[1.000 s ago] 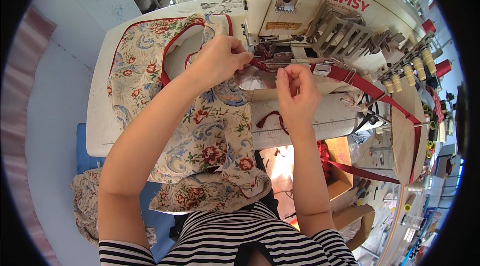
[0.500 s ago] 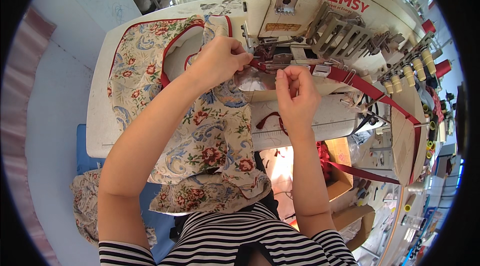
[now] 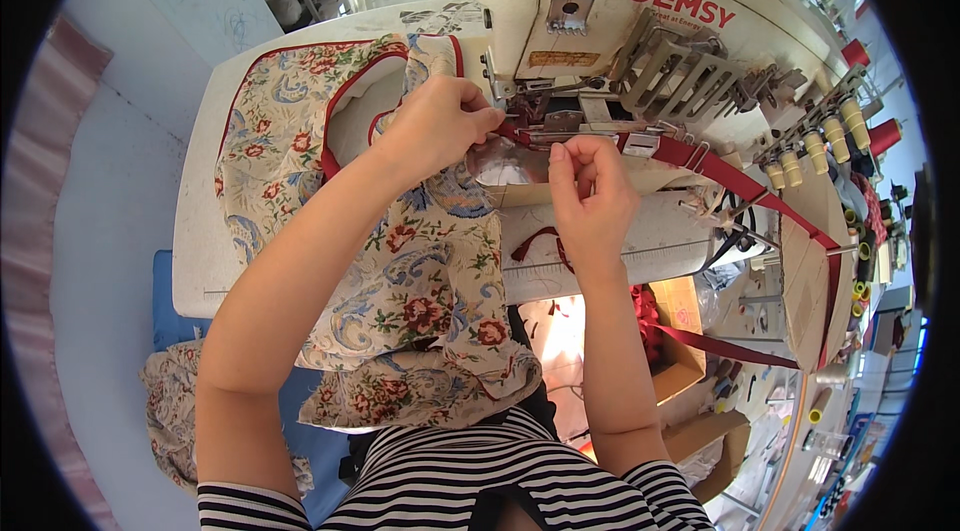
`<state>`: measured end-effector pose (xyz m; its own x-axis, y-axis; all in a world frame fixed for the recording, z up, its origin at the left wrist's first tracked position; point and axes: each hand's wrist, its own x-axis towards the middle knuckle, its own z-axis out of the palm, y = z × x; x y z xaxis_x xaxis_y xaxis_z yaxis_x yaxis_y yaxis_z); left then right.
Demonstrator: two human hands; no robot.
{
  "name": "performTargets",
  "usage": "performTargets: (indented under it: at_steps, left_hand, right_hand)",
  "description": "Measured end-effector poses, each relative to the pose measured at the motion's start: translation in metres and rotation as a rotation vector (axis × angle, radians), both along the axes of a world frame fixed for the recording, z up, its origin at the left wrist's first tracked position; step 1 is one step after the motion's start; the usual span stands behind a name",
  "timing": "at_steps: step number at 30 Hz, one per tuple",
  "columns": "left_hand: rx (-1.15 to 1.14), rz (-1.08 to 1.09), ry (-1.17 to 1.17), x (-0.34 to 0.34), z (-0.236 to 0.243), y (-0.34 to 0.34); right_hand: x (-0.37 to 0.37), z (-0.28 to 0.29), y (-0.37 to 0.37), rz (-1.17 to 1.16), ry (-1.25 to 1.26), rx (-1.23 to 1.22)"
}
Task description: The person aligns a red ribbon along the edge of a floral fabric and sews it using a GEMSY overlock machine. They repeatedly cut threads, reposition the ribbon, and continue stitching along the fabric edge.
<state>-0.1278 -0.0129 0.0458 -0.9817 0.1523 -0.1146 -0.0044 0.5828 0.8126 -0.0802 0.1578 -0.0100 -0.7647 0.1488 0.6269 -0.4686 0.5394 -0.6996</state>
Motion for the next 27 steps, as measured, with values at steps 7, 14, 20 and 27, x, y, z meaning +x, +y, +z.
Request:
performTargets:
  at_steps: [7, 14, 20, 27]
  left_hand:
    - [0.006, 0.017, -0.007, -0.0011, -0.0013, -0.0008]
    - [0.038, -0.009, -0.026, 0.0012, 0.0025, -0.0001]
    - [0.035, -0.042, 0.006, -0.0003, -0.0022, -0.002]
    - [0.025, -0.036, 0.036, -0.0008, -0.0038, -0.0017]
  right_hand:
    - [0.0008, 0.0027, -0.0005, 0.0, 0.0, 0.019]
    - [-0.0004, 0.0, 0.0004, 0.006, 0.01, 0.005]
    - [-0.0001, 0.0007, -0.0002, 0.006, 0.011, 0.007]
    - [-0.0004, 0.0004, 0.0001, 0.011, 0.017, -0.003]
